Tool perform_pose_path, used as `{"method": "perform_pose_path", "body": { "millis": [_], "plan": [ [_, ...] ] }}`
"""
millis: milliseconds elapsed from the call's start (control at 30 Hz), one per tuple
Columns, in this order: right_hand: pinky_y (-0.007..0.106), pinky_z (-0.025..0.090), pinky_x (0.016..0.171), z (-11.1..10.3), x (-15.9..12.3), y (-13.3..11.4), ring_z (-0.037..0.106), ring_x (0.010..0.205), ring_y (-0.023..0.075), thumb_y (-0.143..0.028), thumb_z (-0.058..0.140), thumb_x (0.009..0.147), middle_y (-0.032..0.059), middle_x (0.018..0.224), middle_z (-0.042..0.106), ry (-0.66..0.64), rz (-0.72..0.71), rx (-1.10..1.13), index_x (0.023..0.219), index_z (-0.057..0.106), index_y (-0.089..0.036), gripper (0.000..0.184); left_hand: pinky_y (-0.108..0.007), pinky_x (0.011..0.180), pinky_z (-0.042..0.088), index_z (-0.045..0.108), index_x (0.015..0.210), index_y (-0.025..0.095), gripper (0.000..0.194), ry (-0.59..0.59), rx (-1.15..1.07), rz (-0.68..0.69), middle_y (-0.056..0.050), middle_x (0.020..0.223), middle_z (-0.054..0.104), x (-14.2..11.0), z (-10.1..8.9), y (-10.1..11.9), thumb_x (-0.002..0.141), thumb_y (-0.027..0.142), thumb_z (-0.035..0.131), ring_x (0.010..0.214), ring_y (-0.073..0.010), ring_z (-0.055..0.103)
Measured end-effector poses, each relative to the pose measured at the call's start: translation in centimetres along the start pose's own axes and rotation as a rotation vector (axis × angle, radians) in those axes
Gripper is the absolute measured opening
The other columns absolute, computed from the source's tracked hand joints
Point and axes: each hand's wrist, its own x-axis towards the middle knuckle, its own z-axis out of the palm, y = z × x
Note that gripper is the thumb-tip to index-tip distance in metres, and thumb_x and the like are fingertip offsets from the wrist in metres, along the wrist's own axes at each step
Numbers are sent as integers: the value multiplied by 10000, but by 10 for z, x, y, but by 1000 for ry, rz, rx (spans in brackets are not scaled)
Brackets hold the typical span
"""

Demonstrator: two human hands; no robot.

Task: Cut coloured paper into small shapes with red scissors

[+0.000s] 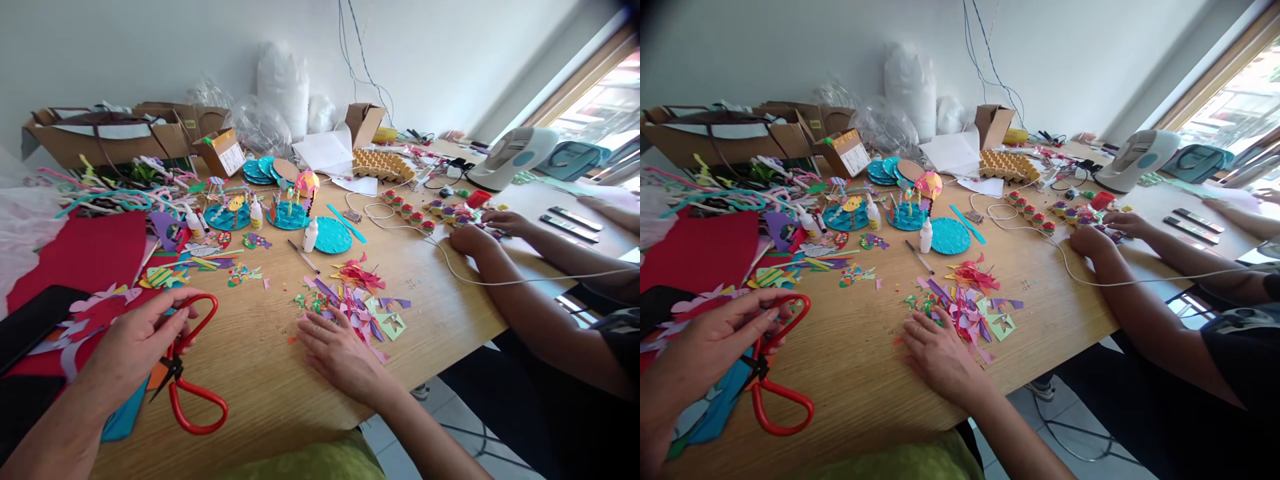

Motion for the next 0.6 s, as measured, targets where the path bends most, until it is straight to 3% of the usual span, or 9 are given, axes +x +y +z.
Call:
{"method": "perform_pose_path", "body": {
  "millis": [33,133,200,333,467,600],
  "plan": [
    [437,252,1024,-2,0,3,442,1195,226,-243,478,904,78,1227,579,19,43,-7,1154,571,-201,270,-227,475,495,577,991,214,312,-14,-26,6,11,737,613,2,4,-6,706,339,561,530,-131,565],
    [361,397,867,-7,4,8,546,997,218,-172,490,886,90,1042,638,28,204,-18,989,630,-178,173,-243,514,489,563,1002,202,280,-221,-67,-26,22,703,583,6,21,-21,746,311,537,547,-136,583],
    [326,425,784,-8,8,7,566,902,208,-150,497,875,87,947,638,19,279,-22,899,639,-168,146,-248,518,483,545,1002,196,271,-292,-92,-41,33,694,548,6,34,-28,766,326,510,552,-137,583],
    [252,426,729,-5,18,-4,578,871,166,-180,553,847,48,934,622,-41,246,1,870,629,-188,80,-240,504,458,513,1028,201,259,-416,-71,-56,53,634,514,2,58,-35,811,326,447,551,-144,570],
    [253,436,667,3,31,-15,600,825,185,-199,568,828,69,903,630,-113,276,-15,846,626,-168,69,-250,504,458,504,1037,205,250,-454,-23,-48,49,623,541,-1,72,-38,832,306,404,556,-161,581],
    [266,438,596,10,38,-17,624,767,206,-209,557,827,95,892,643,-137,361,-39,850,625,-155,90,-278,650,487,556,990,210,234,-373,172,112,-11,797,676,1,80,-41,803,219,415,730,-192,641]
  ]
}}
